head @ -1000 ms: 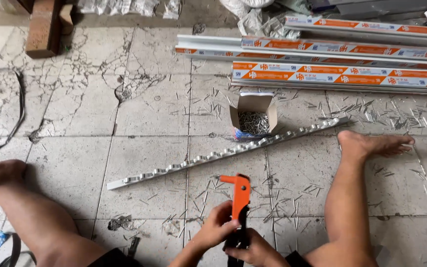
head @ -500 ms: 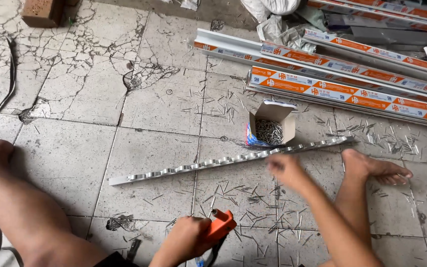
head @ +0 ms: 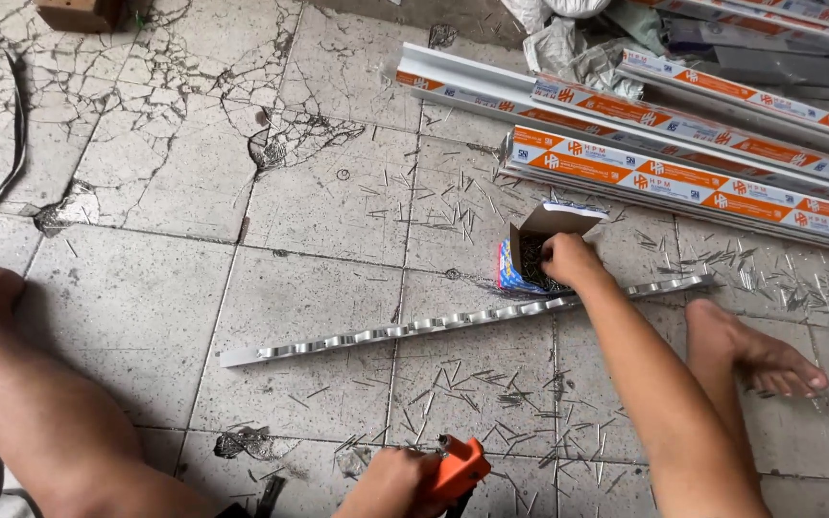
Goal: Using a hand riveter to fasten metal components together with rivets
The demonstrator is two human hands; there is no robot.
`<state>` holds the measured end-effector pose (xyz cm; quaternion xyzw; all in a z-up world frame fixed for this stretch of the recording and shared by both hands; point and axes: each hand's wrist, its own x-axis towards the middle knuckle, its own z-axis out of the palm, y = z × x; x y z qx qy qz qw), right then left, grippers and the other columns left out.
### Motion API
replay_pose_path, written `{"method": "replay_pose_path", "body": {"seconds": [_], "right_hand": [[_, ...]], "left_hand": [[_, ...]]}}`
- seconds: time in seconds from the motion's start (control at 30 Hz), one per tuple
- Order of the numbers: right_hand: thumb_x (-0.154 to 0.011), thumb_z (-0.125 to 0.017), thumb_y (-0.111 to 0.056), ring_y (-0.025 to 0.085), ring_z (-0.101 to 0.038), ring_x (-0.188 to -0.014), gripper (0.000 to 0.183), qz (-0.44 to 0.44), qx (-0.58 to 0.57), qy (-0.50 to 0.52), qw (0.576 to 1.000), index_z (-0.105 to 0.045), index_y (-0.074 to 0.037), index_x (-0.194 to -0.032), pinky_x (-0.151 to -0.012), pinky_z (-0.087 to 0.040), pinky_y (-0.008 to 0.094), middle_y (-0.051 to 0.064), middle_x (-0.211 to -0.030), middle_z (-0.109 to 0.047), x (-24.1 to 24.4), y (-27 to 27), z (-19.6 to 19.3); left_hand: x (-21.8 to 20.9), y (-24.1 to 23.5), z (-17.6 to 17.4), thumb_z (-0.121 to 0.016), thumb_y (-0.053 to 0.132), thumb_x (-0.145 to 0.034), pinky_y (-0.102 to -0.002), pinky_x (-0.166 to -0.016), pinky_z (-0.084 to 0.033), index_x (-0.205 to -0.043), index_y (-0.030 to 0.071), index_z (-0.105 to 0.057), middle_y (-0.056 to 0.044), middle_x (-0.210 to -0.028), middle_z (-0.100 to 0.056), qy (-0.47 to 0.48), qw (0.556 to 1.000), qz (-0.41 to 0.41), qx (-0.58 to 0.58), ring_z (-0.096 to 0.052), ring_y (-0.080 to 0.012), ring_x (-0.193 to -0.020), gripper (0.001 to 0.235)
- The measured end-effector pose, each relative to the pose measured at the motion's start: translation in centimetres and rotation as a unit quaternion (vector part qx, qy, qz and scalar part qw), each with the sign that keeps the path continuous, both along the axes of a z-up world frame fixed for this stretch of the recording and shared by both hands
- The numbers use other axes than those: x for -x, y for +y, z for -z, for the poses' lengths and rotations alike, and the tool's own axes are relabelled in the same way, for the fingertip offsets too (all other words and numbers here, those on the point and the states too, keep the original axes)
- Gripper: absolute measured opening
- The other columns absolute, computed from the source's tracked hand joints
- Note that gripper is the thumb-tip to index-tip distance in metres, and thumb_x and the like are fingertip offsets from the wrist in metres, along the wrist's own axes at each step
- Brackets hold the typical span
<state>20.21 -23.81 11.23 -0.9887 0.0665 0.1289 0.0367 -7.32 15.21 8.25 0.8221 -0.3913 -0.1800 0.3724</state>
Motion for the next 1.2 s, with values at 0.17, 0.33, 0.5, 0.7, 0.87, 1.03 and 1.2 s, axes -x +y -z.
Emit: {"method": "replay_pose_path", "body": {"seconds": [0.17,0.33,0.5,0.7,0.87,1.03,1.2], "right_hand": [[-0.081,-0.069,-0.010,0.027,-0.071,-0.070,0.006,-0.021,-0.029,-0.083,0.996,-0.071,-0.011,-0.086,-0.084,-0.054,0.042,0.007,-0.076,-0.074,1.2,0.5,-1.2],[-0.072,-0.073,-0.004,0.029,-0.064,-0.076,0.013,-0.024,-0.112,-0.184,0.976,-0.061,-0.007,-0.069,-0.079,-0.055,0.042,0.011,-0.067,-0.066,3.5,-0.3,-2.3],[-0.070,-0.071,-0.009,0.037,-0.068,-0.080,0.011,-0.009,-0.147,-0.182,0.972,-0.061,-0.006,-0.067,-0.075,-0.054,0.045,0.016,-0.066,-0.063,4.5,-2.7,-1.6],[-0.079,-0.072,0.006,0.020,-0.067,-0.063,0.040,0.020,-0.243,-0.191,0.951,-0.059,-0.014,-0.112,-0.057,-0.051,0.035,0.004,-0.073,-0.069,7.0,0.3,-5.1],[-0.084,-0.075,-0.008,0.010,-0.051,-0.045,0.018,0.009,-0.438,-0.147,0.887,-0.075,-0.009,-0.103,-0.036,-0.041,0.020,0.004,-0.062,-0.069,15.9,7.4,-10.2],[-0.075,-0.075,0.007,0.012,-0.070,-0.054,0.042,-0.256,-0.549,-0.144,0.782,-0.073,-0.008,-0.114,-0.045,-0.060,0.021,0.007,-0.076,-0.080,29.3,14.0,-12.8],[-0.077,-0.075,0.007,0.010,-0.062,-0.049,0.055,-0.316,-0.463,-0.237,0.794,-0.066,-0.011,-0.128,-0.040,-0.048,0.022,0.004,-0.075,-0.079,31.9,14.3,-12.4]], "left_hand": [[0.3,-0.5,1.9,-0.070,0.047,-0.101,-0.034,-0.081,-0.056,-0.106,0.007,-0.067,-0.009,-0.090,-0.073,0.026,0.994,0.017,-0.100,-0.070,-0.0225,-0.077,0.040],[0.6,-1.8,-2.2,-0.068,0.029,-0.103,-0.030,-0.075,-0.059,-0.101,0.008,-0.067,-0.011,-0.092,-0.075,0.019,0.992,0.027,-0.118,-0.071,-0.0198,-0.072,0.021],[-16.5,20.5,-11.2,-0.060,0.041,-0.106,-0.040,-0.092,-0.040,-0.120,0.007,-0.043,-0.017,-0.115,-0.050,0.050,0.966,-0.217,-0.129,-0.048,-0.0278,-0.099,0.040],[-20.8,31.1,-17.9,-0.051,0.088,-0.105,-0.056,-0.126,0.014,-0.155,-0.001,0.024,-0.029,-0.167,0.024,0.051,0.546,-0.830,0.100,0.021,-0.0423,-0.156,0.127],[-18.9,27.4,-21.5,-0.046,0.103,-0.094,-0.057,-0.127,0.013,-0.158,0.005,0.021,-0.024,-0.168,0.023,0.049,0.526,-0.846,0.070,0.021,-0.0425,-0.156,0.135],[-18.5,26.6,-22.2,-0.034,0.102,-0.087,-0.055,-0.124,0.016,-0.158,0.002,0.018,-0.026,-0.167,0.022,0.099,0.521,-0.843,0.097,0.019,-0.0406,-0.157,0.133],[-20.9,31.7,-17.5,-0.030,0.092,-0.090,-0.059,-0.122,0.015,-0.158,-0.005,0.015,-0.029,-0.167,0.019,0.111,0.521,-0.834,0.145,0.016,-0.0388,-0.158,0.127]]}}
